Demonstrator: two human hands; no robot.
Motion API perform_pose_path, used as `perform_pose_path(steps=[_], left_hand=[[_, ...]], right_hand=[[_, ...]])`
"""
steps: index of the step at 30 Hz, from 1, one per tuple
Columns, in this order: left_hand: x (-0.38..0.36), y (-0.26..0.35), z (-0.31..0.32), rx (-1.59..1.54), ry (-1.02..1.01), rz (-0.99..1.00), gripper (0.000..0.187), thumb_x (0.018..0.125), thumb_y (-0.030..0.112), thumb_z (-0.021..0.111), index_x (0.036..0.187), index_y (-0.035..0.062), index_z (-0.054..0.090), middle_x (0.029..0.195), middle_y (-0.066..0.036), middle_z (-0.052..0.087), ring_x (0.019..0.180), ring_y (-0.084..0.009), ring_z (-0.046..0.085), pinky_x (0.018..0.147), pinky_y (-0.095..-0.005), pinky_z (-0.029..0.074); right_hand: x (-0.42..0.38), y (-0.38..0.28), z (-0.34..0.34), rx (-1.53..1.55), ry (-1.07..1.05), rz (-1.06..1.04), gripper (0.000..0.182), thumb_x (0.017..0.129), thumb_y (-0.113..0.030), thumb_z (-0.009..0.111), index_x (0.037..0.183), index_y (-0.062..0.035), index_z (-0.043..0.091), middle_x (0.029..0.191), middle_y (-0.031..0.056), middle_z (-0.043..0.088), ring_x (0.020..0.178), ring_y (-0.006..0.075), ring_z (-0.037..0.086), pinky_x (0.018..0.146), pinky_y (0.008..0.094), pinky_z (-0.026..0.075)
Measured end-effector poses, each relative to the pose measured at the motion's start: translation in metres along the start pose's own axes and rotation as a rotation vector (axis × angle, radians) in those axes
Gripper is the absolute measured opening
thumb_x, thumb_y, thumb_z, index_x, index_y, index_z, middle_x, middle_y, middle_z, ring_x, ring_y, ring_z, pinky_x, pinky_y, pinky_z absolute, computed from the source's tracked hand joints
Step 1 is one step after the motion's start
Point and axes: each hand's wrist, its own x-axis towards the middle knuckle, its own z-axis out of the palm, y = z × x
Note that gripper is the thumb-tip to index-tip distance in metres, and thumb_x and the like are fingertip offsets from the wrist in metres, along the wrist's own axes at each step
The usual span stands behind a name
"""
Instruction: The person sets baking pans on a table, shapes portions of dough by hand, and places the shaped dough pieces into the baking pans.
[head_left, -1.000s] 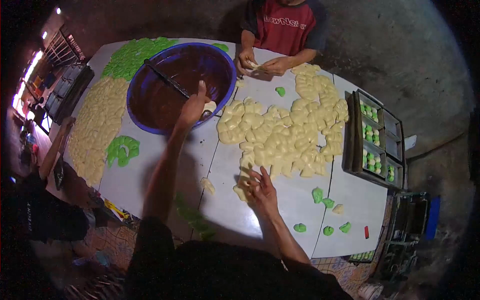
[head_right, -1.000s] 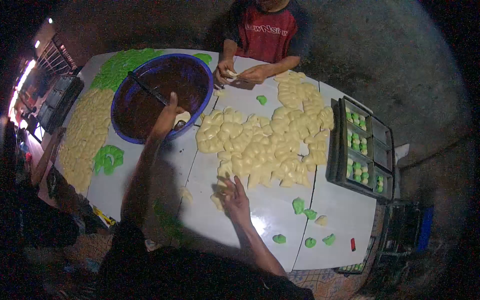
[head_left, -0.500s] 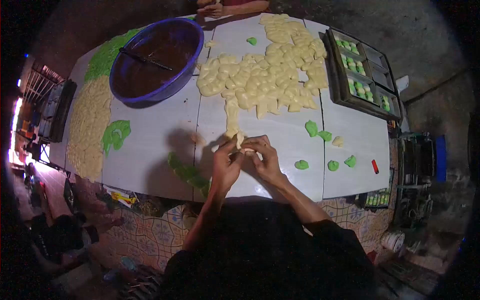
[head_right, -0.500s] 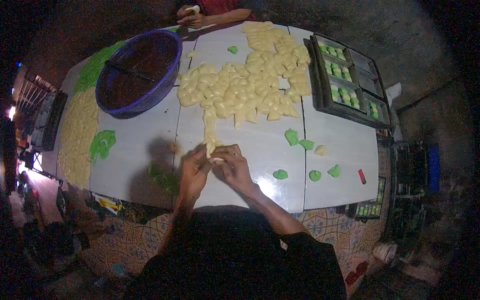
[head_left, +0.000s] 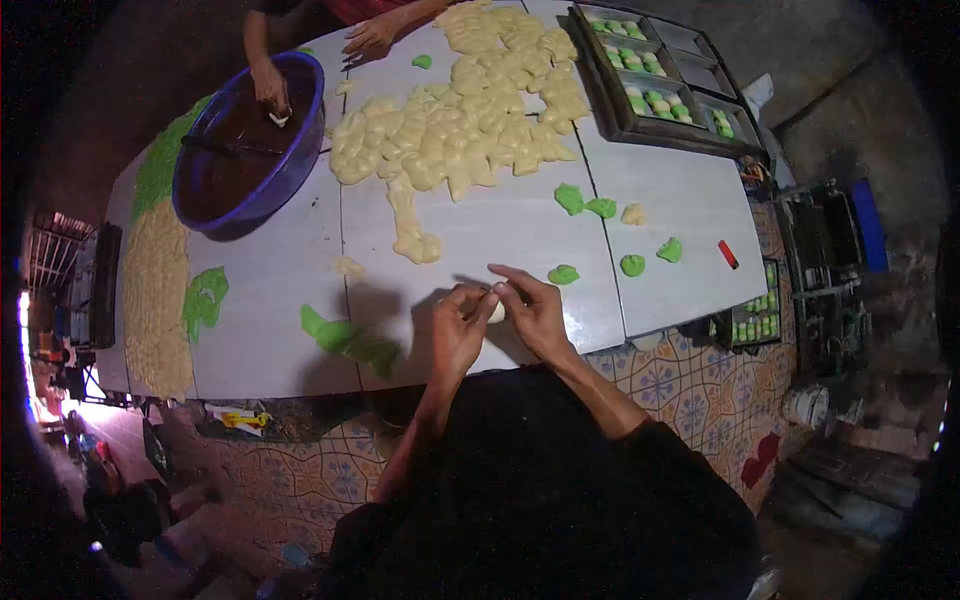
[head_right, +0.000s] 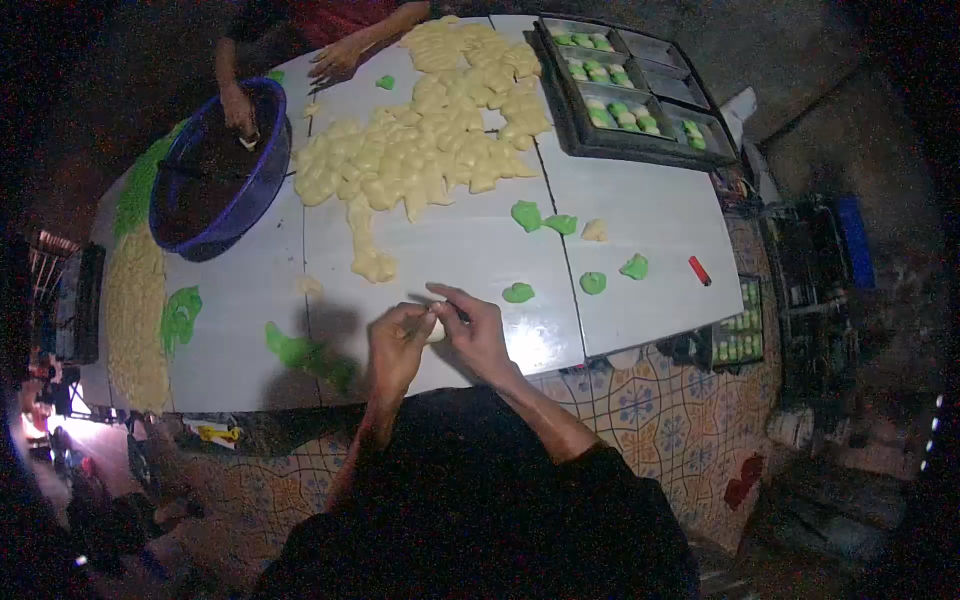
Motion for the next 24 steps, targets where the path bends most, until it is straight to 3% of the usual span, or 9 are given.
perform_pose_path(steps=[2, 4, 6, 9, 12, 14, 16, 18, 24], left_hand=[[-0.003, -0.013, 0.005, -0.060, -0.021, 0.077, 0.026, 0.087, 0.005, 0.065, 0.107, -0.0005, 0.050, 0.086, -0.005, 0.058, 0.082, -0.0095, 0.058, 0.070, -0.0221, 0.049], [-0.008, -0.013, 0.006, -0.220, -0.078, 0.092, 0.049, 0.082, -0.007, 0.062, 0.124, 0.0024, 0.040, 0.093, -0.007, 0.055, 0.092, -0.0165, 0.059, 0.083, -0.0328, 0.054], [-0.021, -0.002, 0.009, -0.371, -0.146, 0.111, 0.060, 0.075, -0.016, 0.058, 0.128, 0.0048, 0.036, 0.104, -0.008, 0.050, 0.101, -0.0181, 0.056, 0.092, -0.0356, 0.050], [-0.026, -0.029, 0.007, -0.219, 0.035, 0.228, 0.064, 0.072, -0.012, 0.061, 0.129, 0.0077, 0.038, 0.125, -0.007, 0.038, 0.116, -0.0218, 0.045, 0.108, -0.0433, 0.035], [-0.025, -0.027, -0.004, -0.351, 0.214, 0.056, 0.050, 0.078, -0.008, 0.062, 0.124, 0.0039, 0.045, 0.119, -0.006, 0.045, 0.107, -0.0165, 0.048, 0.098, -0.0317, 0.038], [-0.026, -0.034, -0.015, -0.306, 0.270, 0.042, 0.041, 0.081, -0.007, 0.060, 0.119, 0.0020, 0.049, 0.112, -0.006, 0.049, 0.102, -0.0160, 0.051, 0.094, -0.0299, 0.041], [-0.028, -0.050, -0.020, -0.260, 0.323, 0.024, 0.033, 0.083, -0.007, 0.058, 0.115, 0.0002, 0.053, 0.105, -0.006, 0.054, 0.096, -0.0155, 0.055, 0.089, -0.0282, 0.044], [-0.030, -0.071, -0.021, -0.316, 0.267, 0.016, 0.019, 0.087, -0.005, 0.055, 0.105, -0.0021, 0.059, 0.093, -0.006, 0.059, 0.085, -0.0145, 0.059, 0.080, -0.0257, 0.048], [-0.022, -0.024, -0.003, -0.353, 0.219, -0.025, 0.025, 0.091, 0.000, 0.053, 0.115, -0.0063, 0.058, 0.102, -0.011, 0.062, 0.090, -0.0160, 0.060, 0.078, -0.0281, 0.051]], right_hand=[[-0.003, -0.008, -0.003, -0.323, 0.127, -0.096, 0.046, 0.091, -0.016, 0.059, 0.133, -0.0024, 0.046, 0.105, 0.0079, 0.057, 0.082, 0.0133, 0.054, 0.064, 0.0276, 0.046], [-0.004, -0.001, -0.016, 0.343, -0.254, 0.374, 0.056, 0.092, -0.012, 0.054, 0.142, -0.0053, 0.030, 0.109, 0.0080, 0.055, 0.078, 0.0133, 0.054, 0.067, 0.0265, 0.048], [-0.015, -0.006, -0.026, 0.543, -0.466, 0.515, 0.050, 0.088, -0.008, 0.055, 0.136, -0.0028, 0.041, 0.109, 0.0080, 0.059, 0.080, 0.0153, 0.058, 0.073, 0.0281, 0.050], [-0.014, 0.029, -0.023, -0.048, -0.106, 0.036, 0.032, 0.082, -0.001, 0.058, 0.114, 0.0003, 0.062, 0.116, 0.0144, 0.062, 0.097, 0.0223, 0.062, 0.085, 0.0301, 0.049], [-0.010, 0.073, -0.040, 0.107, -0.051, 0.234, 0.032, 0.083, -0.001, 0.057, 0.115, 0.0015, 0.061, 0.117, 0.0147, 0.062, 0.108, 0.0230, 0.058, 0.090, 0.0321, 0.047], [-0.011, 0.075, -0.052, 0.024, 0.196, -0.062, 0.028, 0.088, -0.006, 0.054, 0.113, 0.0054, 0.060, 0.114, 0.0169, 0.061, 0.105, 0.0254, 0.059, 0.092, 0.0343, 0.046], [-0.010, 0.085, -0.073, -0.241, 0.468, -0.089, 0.029, 0.087, -0.008, 0.055, 0.110, 0.0089, 0.059, 0.110, 0.0245, 0.058, 0.105, 0.0323, 0.057, 0.093, 0.0380, 0.044], [-0.001, 0.077, -0.079, -0.945, 0.409, -0.148, 0.025, 0.082, -0.005, 0.059, 0.104, 0.0063, 0.063, 0.102, 0.0239, 0.058, 0.097, 0.0336, 0.057, 0.085, 0.0393, 0.047], [0.019, -0.014, -0.014, -0.246, -0.079, -0.136, 0.022, 0.078, -0.003, 0.069, 0.100, -0.0014, 0.069, 0.104, 0.0090, 0.056, 0.095, 0.0178, 0.057, 0.077, 0.0281, 0.048]])
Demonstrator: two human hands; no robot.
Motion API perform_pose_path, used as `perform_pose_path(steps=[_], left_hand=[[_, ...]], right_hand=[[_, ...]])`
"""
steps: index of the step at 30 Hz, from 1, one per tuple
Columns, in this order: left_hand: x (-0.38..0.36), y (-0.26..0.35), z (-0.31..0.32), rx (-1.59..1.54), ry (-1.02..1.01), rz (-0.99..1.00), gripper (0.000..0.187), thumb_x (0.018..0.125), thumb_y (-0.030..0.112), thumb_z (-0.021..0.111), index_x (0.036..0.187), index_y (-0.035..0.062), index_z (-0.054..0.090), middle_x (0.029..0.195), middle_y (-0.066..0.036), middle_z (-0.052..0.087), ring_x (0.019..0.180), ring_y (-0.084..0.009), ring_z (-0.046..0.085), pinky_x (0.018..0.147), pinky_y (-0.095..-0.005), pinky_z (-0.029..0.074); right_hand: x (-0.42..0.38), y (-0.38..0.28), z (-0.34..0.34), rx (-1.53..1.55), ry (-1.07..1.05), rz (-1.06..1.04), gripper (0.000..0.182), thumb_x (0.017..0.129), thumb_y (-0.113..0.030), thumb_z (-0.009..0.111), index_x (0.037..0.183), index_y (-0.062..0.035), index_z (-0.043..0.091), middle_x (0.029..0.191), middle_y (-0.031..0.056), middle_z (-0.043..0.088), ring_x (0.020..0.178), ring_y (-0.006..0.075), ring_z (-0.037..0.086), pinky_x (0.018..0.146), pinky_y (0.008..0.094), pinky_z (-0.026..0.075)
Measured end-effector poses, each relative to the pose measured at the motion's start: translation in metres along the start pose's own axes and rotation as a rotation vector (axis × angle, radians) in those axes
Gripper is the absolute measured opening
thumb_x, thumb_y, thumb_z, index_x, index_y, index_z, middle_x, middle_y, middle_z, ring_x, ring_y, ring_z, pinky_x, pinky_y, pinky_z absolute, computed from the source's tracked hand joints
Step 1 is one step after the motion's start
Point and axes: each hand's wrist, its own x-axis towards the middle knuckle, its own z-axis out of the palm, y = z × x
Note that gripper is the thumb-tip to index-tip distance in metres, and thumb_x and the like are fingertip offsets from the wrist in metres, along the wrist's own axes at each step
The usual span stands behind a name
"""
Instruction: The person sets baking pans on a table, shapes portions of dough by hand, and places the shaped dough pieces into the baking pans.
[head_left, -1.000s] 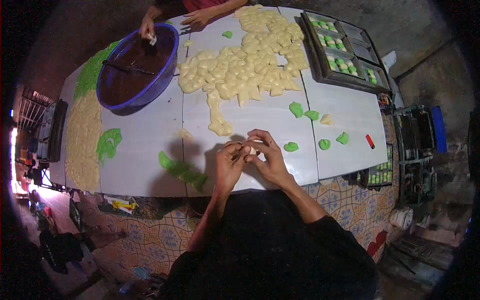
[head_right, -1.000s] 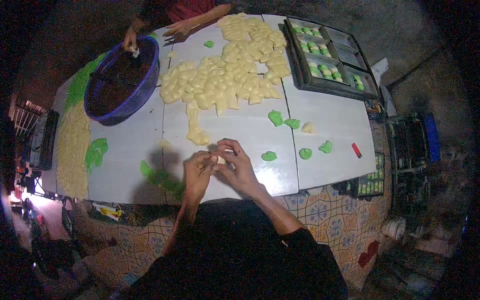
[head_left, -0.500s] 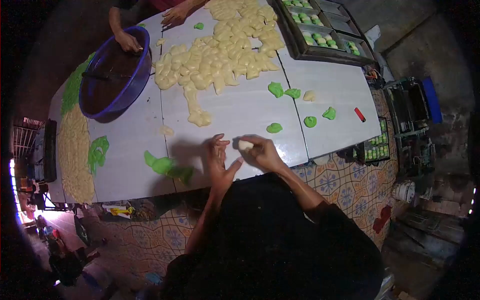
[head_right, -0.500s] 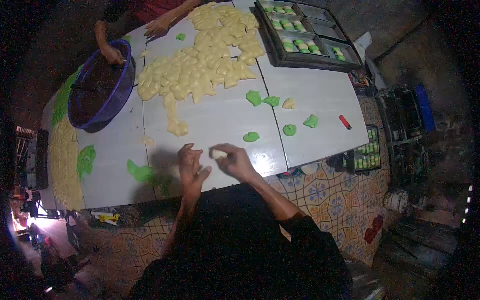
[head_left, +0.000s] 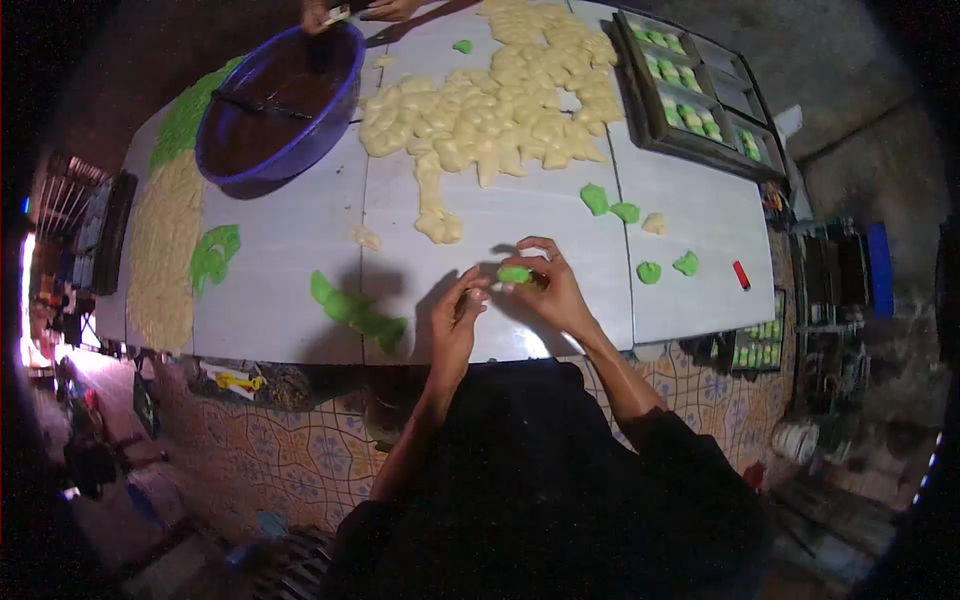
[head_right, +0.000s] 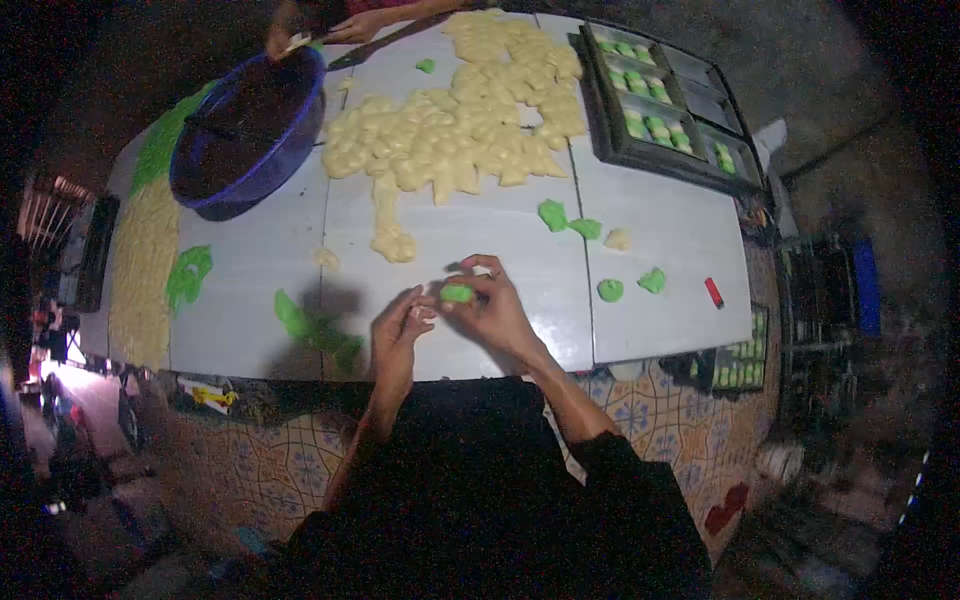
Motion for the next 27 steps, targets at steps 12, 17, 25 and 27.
perform_pose_path(steps=[12, 17, 25, 27], left_hand=[[0.039, 0.026, -0.023, -1.132, -0.004, -0.343, 0.018, 0.089, 0.008, 0.059, 0.105, -0.0009, 0.061, 0.097, -0.006, 0.064, 0.090, -0.0153, 0.062, 0.080, -0.0286, 0.051], [0.090, 0.060, -0.052, -1.345, -0.562, -0.166, 0.084, 0.082, 0.064, 0.053, 0.134, -0.0010, 0.042, 0.121, -0.017, 0.056, 0.109, -0.0323, 0.055, 0.095, -0.0445, 0.044], [0.387, 0.145, -0.214, 0.802, 0.206, 0.354, 0.078, 0.095, 0.064, 0.027, 0.091, -0.0007, 0.070, 0.068, -0.001, 0.063, 0.061, -0.0158, 0.057, 0.056, -0.0361, 0.046], [0.415, 0.107, -0.233, 0.884, 0.165, 0.414, 0.082, 0.092, 0.069, 0.024, 0.089, -0.0001, 0.069, 0.065, 0.000, 0.060, 0.057, -0.0166, 0.054, 0.054, -0.0359, 0.045]], right_hand=[[0.061, -0.028, 0.073, 0.234, -0.196, -0.272, 0.039, 0.091, -0.039, 0.056, 0.106, -0.0048, 0.066, 0.125, 0.0129, 0.045, 0.118, 0.0275, 0.039, 0.102, 0.0403, 0.032], [0.106, -0.008, 0.064, 0.561, -0.536, 0.042, 0.096, 0.075, -0.046, 0.075, 0.143, -0.0045, 0.022, 0.137, 0.0107, 0.038, 0.131, 0.0226, 0.030, 0.105, 0.0372, 0.029], [0.138, 0.012, 0.067, 0.562, -0.177, 0.034, 0.109, 0.071, -0.067, 0.067, 0.151, -0.0168, 0.012, 0.144, 0.0088, 0.027, 0.113, 0.0211, 0.040, 0.086, 0.0351, 0.044], [0.136, 0.018, 0.073, 0.608, -0.140, 0.103, 0.108, 0.072, -0.066, 0.067, 0.151, -0.0169, 0.013, 0.142, 0.0087, 0.030, 0.113, 0.0213, 0.041, 0.086, 0.0358, 0.043]])
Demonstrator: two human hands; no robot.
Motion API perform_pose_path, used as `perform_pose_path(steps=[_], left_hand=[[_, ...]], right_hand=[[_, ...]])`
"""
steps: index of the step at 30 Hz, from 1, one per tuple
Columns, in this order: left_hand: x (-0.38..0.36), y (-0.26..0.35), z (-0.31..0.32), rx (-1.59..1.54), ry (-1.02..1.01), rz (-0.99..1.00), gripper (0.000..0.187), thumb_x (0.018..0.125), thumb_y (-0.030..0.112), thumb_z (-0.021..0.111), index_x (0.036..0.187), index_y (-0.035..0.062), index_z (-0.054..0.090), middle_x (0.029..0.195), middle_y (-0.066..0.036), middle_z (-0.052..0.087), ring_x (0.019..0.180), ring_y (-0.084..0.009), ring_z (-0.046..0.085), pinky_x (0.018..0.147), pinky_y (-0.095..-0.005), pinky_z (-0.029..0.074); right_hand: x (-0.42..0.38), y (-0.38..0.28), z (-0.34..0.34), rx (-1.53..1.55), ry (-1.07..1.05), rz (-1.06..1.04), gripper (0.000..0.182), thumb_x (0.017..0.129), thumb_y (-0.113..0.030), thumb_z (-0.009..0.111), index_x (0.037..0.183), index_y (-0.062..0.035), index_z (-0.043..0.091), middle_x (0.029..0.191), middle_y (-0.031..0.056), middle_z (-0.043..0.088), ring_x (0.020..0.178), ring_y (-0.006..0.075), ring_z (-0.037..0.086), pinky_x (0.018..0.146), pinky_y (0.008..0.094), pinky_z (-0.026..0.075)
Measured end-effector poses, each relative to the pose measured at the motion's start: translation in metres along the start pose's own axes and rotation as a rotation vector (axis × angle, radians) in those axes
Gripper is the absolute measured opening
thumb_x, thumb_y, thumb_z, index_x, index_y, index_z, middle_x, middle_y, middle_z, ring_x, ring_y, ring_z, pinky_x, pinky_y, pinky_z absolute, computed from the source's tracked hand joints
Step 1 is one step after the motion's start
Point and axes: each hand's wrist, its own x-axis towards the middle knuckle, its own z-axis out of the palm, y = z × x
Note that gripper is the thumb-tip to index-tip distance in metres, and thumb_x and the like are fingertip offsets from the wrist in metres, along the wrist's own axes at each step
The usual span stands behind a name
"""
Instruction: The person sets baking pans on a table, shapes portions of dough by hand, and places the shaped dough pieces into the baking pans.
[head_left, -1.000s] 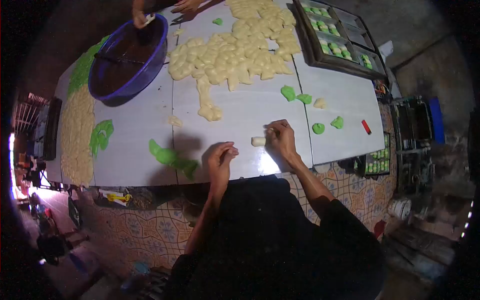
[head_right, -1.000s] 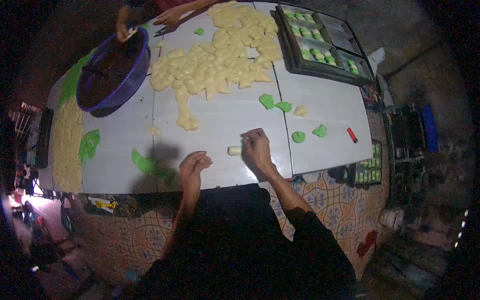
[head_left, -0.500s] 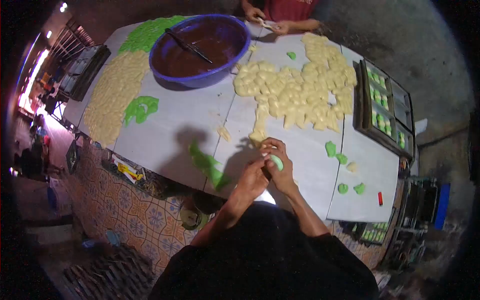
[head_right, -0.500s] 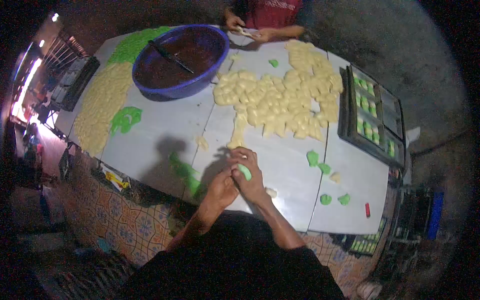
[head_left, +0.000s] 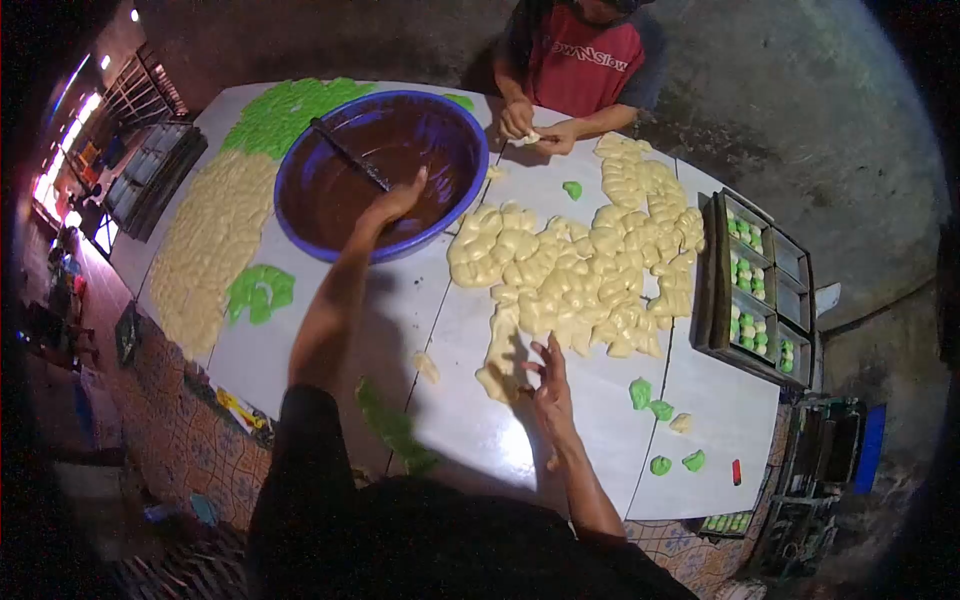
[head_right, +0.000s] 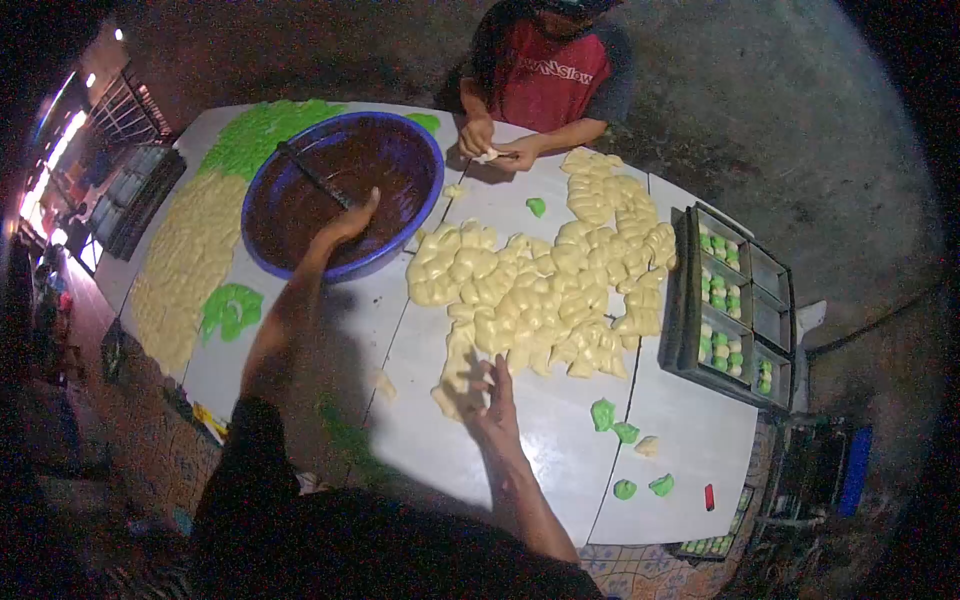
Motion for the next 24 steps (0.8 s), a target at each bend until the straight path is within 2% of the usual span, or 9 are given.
perform_pose_path(steps=[2, 4, 9, 11, 13, 15, 17, 21, 24], left_hand=[[0.007, -0.004, -0.001, 0.069, -0.021, 0.070, 0.087, 0.089, 0.073, 0.021, 0.087, 0.0006, 0.069, 0.062, 0.002, 0.057, 0.054, -0.0173, 0.051, 0.053, -0.0357, 0.043], [0.007, 0.008, -0.018, 0.085, -0.594, -0.798, 0.096, 0.082, 0.082, 0.016, 0.104, 0.0009, 0.064, 0.073, -0.004, 0.062, 0.066, -0.0250, 0.056, 0.067, -0.0406, 0.047], [-0.018, 0.017, -0.028, 0.057, -0.441, -0.449, 0.102, 0.079, 0.084, 0.012, 0.101, 0.0018, 0.067, 0.083, -0.011, 0.066, 0.069, -0.0242, 0.059, 0.074, -0.0385, 0.047], [-0.050, 0.072, -0.040, 0.047, -0.039, -0.443, 0.105, 0.080, 0.084, 0.009, 0.097, -0.0016, 0.068, 0.078, -0.011, 0.065, 0.058, -0.0200, 0.056, 0.062, -0.0342, 0.046], [-0.100, 0.115, -0.028, -0.723, -0.243, -0.692, 0.107, 0.079, 0.085, 0.011, 0.098, -0.0047, 0.068, 0.075, -0.014, 0.065, 0.061, -0.0208, 0.058, 0.063, -0.0346, 0.046], [-0.157, 0.181, -0.007, -1.310, -0.446, -0.967, 0.115, 0.077, 0.085, 0.018, 0.131, -0.0137, 0.041, 0.115, -0.023, 0.060, 0.103, -0.0291, 0.059, 0.093, -0.0410, 0.045], [-0.230, 0.177, 0.038, -1.492, -0.475, -0.717, 0.091, 0.090, 0.071, 0.021, 0.139, -0.0044, 0.036, 0.124, -0.017, 0.054, 0.112, -0.0253, 0.055, 0.101, -0.0373, 0.040], [-0.284, 0.218, 0.058, -1.156, -0.128, -0.697, 0.069, 0.099, 0.051, 0.031, 0.139, -0.0060, 0.035, 0.130, -0.018, 0.051, 0.113, -0.0264, 0.054, 0.097, -0.0426, 0.043], [-0.310, 0.228, 0.061, -1.146, -0.297, -0.672, 0.047, 0.101, 0.027, 0.040, 0.140, -0.0003, 0.037, 0.124, -0.012, 0.051, 0.115, -0.0214, 0.052, 0.093, -0.0394, 0.046]], right_hand=[[0.000, 0.006, -0.002, 0.013, 0.040, 0.029, 0.106, 0.073, -0.063, 0.068, 0.151, -0.0152, 0.013, 0.141, 0.0076, 0.032, 0.114, 0.0197, 0.042, 0.086, 0.0372, 0.043], [0.001, 0.012, -0.005, 0.014, 0.060, 0.047, 0.104, 0.075, -0.061, 0.068, 0.151, -0.0146, 0.014, 0.141, 0.0073, 0.032, 0.114, 0.0193, 0.042, 0.086, 0.0371, 0.043], [0.005, 0.025, -0.009, 0.091, 0.004, -0.003, 0.084, 0.086, -0.038, 0.068, 0.149, -0.0108, 0.019, 0.138, 0.0069, 0.038, 0.109, 0.0172, 0.047, 0.085, 0.0264, 0.046], [0.010, 0.010, 0.008, 0.117, 0.015, 0.027, 0.085, 0.087, -0.038, 0.065, 0.148, -0.0053, 0.016, 0.137, 0.0103, 0.041, 0.111, 0.0197, 0.050, 0.090, 0.0309, 0.046], [0.016, 0.001, 0.023, 0.148, 0.044, 0.057, 0.087, 0.089, -0.039, 0.063, 0.147, 0.0003, 0.012, 0.136, 0.0137, 0.043, 0.113, 0.0222, 0.053, 0.095, 0.0354, 0.046], [0.013, 0.000, 0.028, 0.636, 0.011, 0.231, 0.074, 0.093, -0.032, 0.059, 0.144, 0.0047, 0.020, 0.126, 0.0153, 0.052, 0.108, 0.0224, 0.057, 0.094, 0.0348, 0.047], [0.004, 0.002, 0.027, 0.716, -0.004, 0.290, 0.058, 0.093, -0.028, 0.058, 0.136, 0.0057, 0.038, 0.120, 0.0154, 0.056, 0.103, 0.0196, 0.057, 0.086, 0.0306, 0.049], [-0.033, -0.026, 0.028, 0.243, 0.357, 0.372, 0.032, 0.091, -0.017, 0.061, 0.115, 0.0039, 0.060, 0.113, 0.0118, 0.056, 0.091, 0.0169, 0.054, 0.073, 0.0271, 0.043], [-0.065, -0.026, 0.022, -0.688, 0.207, -0.255, 0.026, 0.086, -0.008, 0.062, 0.111, 0.0018, 0.063, 0.108, 0.0108, 0.056, 0.097, 0.0227, 0.052, 0.078, 0.0317, 0.044]])
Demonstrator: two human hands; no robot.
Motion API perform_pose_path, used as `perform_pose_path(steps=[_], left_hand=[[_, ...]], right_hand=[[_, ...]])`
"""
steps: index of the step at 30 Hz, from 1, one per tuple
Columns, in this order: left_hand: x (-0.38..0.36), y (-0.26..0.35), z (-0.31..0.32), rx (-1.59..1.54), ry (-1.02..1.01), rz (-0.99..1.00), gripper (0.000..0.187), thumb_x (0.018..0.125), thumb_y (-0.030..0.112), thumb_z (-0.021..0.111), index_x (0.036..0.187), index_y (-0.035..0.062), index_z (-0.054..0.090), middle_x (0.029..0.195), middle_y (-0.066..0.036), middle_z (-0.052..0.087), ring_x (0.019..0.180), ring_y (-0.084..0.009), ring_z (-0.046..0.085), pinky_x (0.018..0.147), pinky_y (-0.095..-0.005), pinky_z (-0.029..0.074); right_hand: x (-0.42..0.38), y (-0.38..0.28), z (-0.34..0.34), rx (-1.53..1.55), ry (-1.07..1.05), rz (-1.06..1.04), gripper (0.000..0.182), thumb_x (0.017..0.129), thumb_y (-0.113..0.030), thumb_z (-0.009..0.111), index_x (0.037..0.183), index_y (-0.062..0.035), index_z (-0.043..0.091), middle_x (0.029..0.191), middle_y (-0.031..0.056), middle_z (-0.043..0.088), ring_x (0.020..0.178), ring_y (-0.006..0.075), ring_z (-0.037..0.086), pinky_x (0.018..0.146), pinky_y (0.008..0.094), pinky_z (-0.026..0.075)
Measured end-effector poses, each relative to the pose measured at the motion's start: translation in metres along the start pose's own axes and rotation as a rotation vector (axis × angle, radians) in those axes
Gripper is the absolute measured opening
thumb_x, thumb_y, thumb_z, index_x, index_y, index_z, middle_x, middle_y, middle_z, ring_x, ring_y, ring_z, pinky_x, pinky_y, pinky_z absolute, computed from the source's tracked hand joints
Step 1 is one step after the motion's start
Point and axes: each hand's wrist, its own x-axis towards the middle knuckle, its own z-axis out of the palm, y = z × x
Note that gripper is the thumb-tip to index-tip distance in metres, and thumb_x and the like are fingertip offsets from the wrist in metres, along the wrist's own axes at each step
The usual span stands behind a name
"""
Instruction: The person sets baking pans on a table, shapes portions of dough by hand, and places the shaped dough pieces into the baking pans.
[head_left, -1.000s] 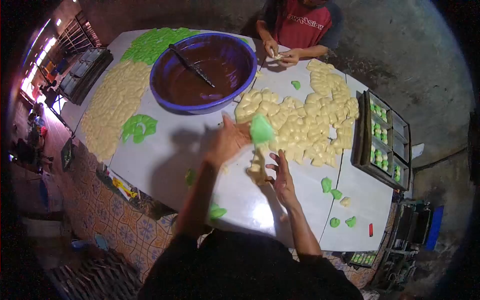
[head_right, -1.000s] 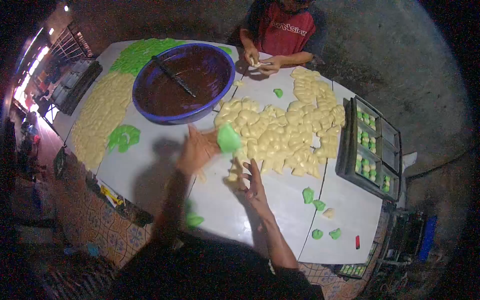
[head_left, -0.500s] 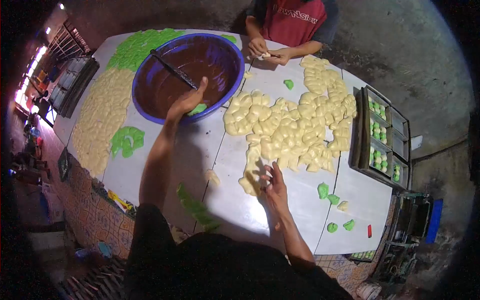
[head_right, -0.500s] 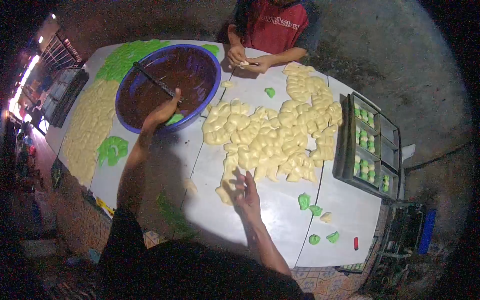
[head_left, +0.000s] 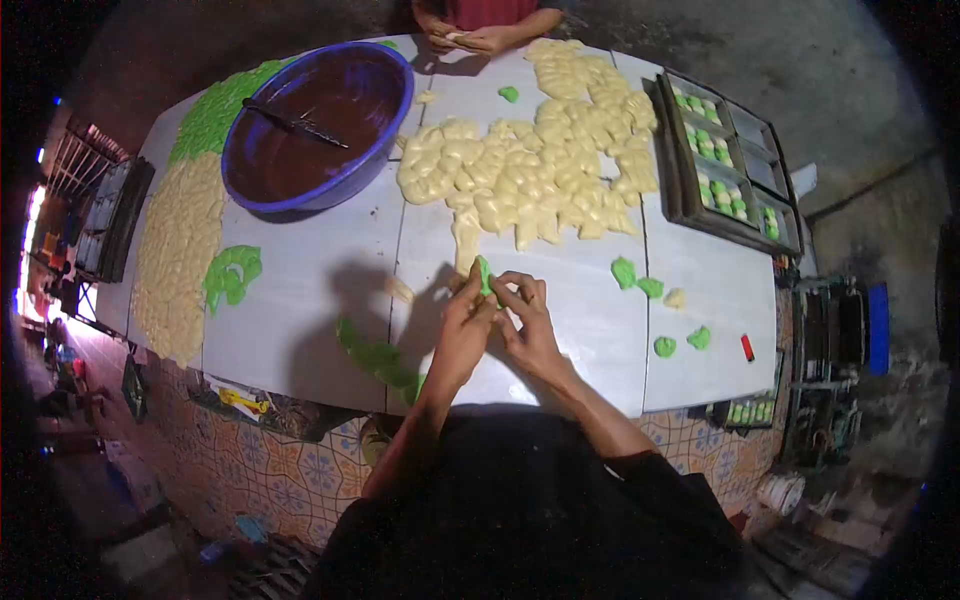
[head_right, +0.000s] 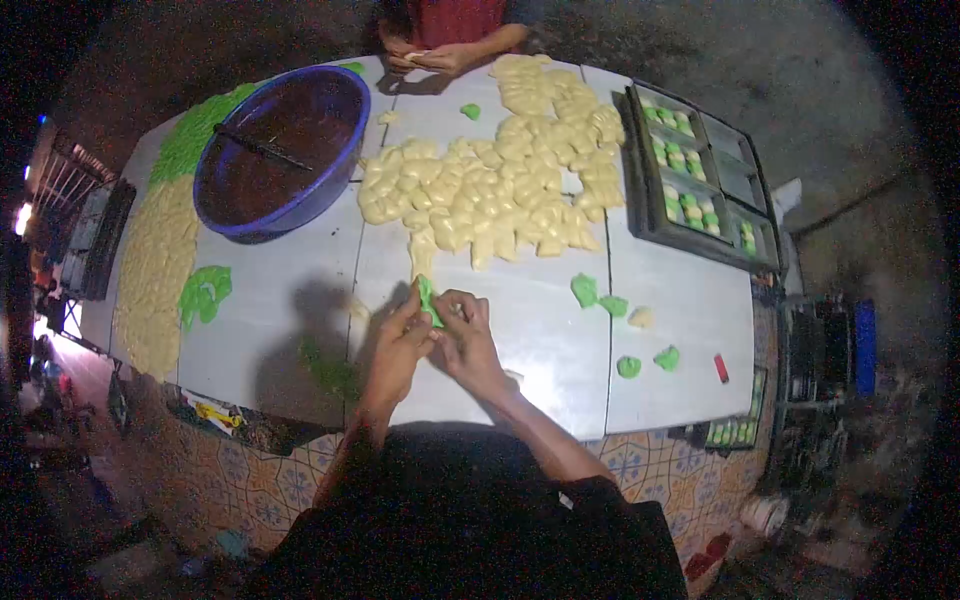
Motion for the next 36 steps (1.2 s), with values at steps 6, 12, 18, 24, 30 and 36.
perform_pose_path(steps=[6, 12, 18, 24, 30, 36], left_hand=[[-0.031, -0.015, 0.014, 0.314, -0.098, 0.197, 0.024, 0.093, 0.002, 0.053, 0.114, -0.0107, 0.056, 0.109, -0.012, 0.055, 0.093, -0.0184, 0.064, 0.082, -0.0292, 0.057], [-0.046, -0.043, 0.017, 0.336, -0.006, -0.034, 0.020, 0.092, 0.014, 0.062, 0.095, -0.0057, 0.060, 0.097, -0.013, 0.061, 0.077, -0.0153, 0.064, 0.064, -0.0268, 0.058], [-0.056, -0.082, 0.023, 0.436, -0.038, 0.217, 0.015, 0.084, 0.003, 0.067, 0.095, -0.0034, 0.058, 0.094, -0.008, 0.059, 0.086, -0.0129, 0.061, 0.066, -0.0257, 0.055], [-0.069, -0.088, 0.022, 0.264, -0.163, 0.399, 0.038, 0.073, -0.016, 0.065, 0.105, 0.0013, 0.052, 0.107, -0.007, 0.051, 0.099, -0.0159, 0.059, 0.088, -0.0279, 0.048], [-0.041, -0.092, -0.036, 0.216, 0.261, 0.430, 0.014, 0.086, 0.001, 0.059, 0.099, -0.0005, 0.057, 0.094, -0.006, 0.060, 0.094, -0.0164, 0.058, 0.087, -0.0305, 0.044], [-0.036, -0.098, -0.074, 0.349, 0.328, 0.508, 0.014, 0.085, -0.002, 0.055, 0.098, -0.0019, 0.060, 0.094, -0.009, 0.063, 0.091, -0.0186, 0.060, 0.084, -0.0295, 0.046]], right_hand=[[-0.023, 0.016, -0.037, 0.316, 0.094, -0.092, 0.022, 0.080, 0.000, 0.064, 0.102, -0.0008, 0.065, 0.109, 0.0124, 0.058, 0.098, 0.0242, 0.059, 0.083, 0.0316, 0.048], [-0.065, 0.003, -0.050, 0.172, -0.077, -0.069, 0.018, 0.085, 0.000, 0.060, 0.102, 0.0013, 0.066, 0.095, 0.0124, 0.063, 0.086, 0.0184, 0.061, 0.073, 0.0276, 0.049], [-0.092, 0.015, -0.058, -0.033, 0.016, 0.061, 0.044, 0.089, -0.001, 0.056, 0.132, -0.0027, 0.050, 0.105, 0.0077, 0.059, 0.075, 0.0146, 0.058, 0.067, 0.0273, 0.047], [-0.102, 0.044, -0.087, 0.373, -0.426, 0.369, 0.038, 0.090, -0.010, 0.056, 0.127, -0.0004, 0.052, 0.107, 0.0128, 0.063, 0.088, 0.0188, 0.062, 0.076, 0.0304, 0.052], [-0.081, 0.098, -0.087, 0.303, -0.200, 0.510, 0.034, 0.085, 0.002, 0.057, 0.119, 0.0034, 0.060, 0.110, 0.0122, 0.066, 0.098, 0.0182, 0.062, 0.086, 0.0298, 0.049], [-0.085, 0.107, -0.087, -0.108, -0.234, 0.330, 0.037, 0.077, 0.006, 0.054, 0.113, 0.0020, 0.063, 0.113, 0.0175, 0.065, 0.107, 0.0265, 0.061, 0.094, 0.0325, 0.046]])
